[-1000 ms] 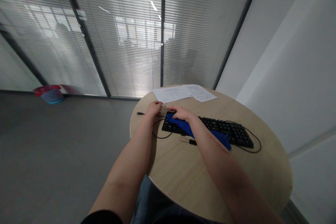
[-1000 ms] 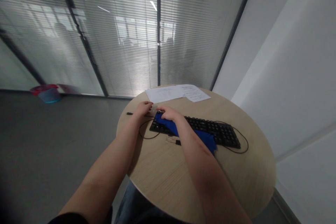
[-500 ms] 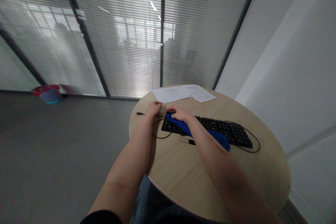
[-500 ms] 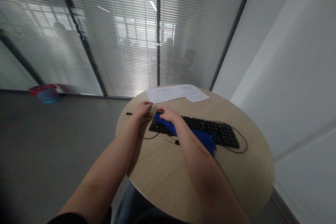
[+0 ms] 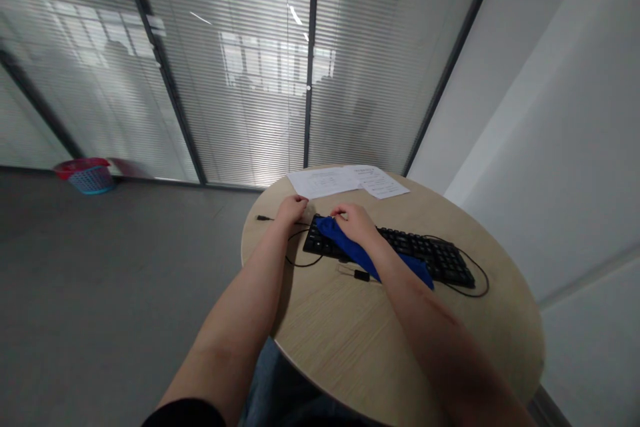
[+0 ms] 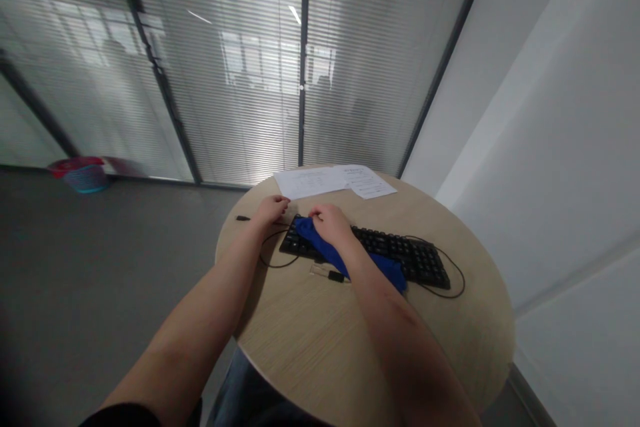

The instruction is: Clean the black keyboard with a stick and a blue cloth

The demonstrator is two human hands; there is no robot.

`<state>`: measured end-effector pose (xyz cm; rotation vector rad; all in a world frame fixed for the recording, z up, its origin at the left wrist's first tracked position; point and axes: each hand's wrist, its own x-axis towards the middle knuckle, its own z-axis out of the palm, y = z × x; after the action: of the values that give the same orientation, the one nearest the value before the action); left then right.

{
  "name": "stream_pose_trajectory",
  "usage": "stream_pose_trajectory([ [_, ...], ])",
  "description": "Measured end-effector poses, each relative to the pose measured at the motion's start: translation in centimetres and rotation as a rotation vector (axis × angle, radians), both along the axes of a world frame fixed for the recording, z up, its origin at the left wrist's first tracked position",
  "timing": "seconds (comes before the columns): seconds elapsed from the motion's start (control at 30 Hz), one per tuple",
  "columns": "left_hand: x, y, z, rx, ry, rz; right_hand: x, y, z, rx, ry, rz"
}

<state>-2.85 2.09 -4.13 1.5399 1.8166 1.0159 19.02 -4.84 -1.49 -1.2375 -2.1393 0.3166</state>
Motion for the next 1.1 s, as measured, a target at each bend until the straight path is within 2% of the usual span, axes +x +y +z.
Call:
stream_pose_trajectory([
  [0.07, 0.0, -0.1, 0.0, 0.014, 0.031, -0.002, -0.1, -0.5, -0.3, 0.016, -0.074, 0.119],
  [0.13, 0.2, -0.3, 0.2, 0.019, 0.045, 0.001, -0.3, -0.8, -0.8, 0.024, -0.151, 0.153],
  [0.23, 0.4, -0.7, 0.5, 0.017, 0.062, 0.001, -0.1, -1.0, -0.9, 0.027, -0.215, 0.113],
  [0.33, 0.6, -1.0, 0.8, 0.035, 0.097, -0.01, 1.0, -0.9, -0.1, 0.012, -0.237, 0.062],
  [0.5, 1.0, -1.1, 1.0, 0.045, 0.148, -0.057, 2.9, -1.5, 0.7, -0.047, -0.166, -0.122],
  [0.7, 1.7, -1.2, 0.6, 0.048, 0.258, -0.104, 2.2, -2.5, -1.0, 0.093, -0.142, 0.008],
  [0.87, 2.0, -1.4, 0.2, 0.071, 0.293, -0.142, 0.6, -2.8, -1.4, 0.216, -0.048, -0.032],
  [1.1, 2.6, -1.7, 0.3, 0.072, 0.323, -0.172, 0.4, -2.9, -2.0, 0.184, -0.119, -0.013],
])
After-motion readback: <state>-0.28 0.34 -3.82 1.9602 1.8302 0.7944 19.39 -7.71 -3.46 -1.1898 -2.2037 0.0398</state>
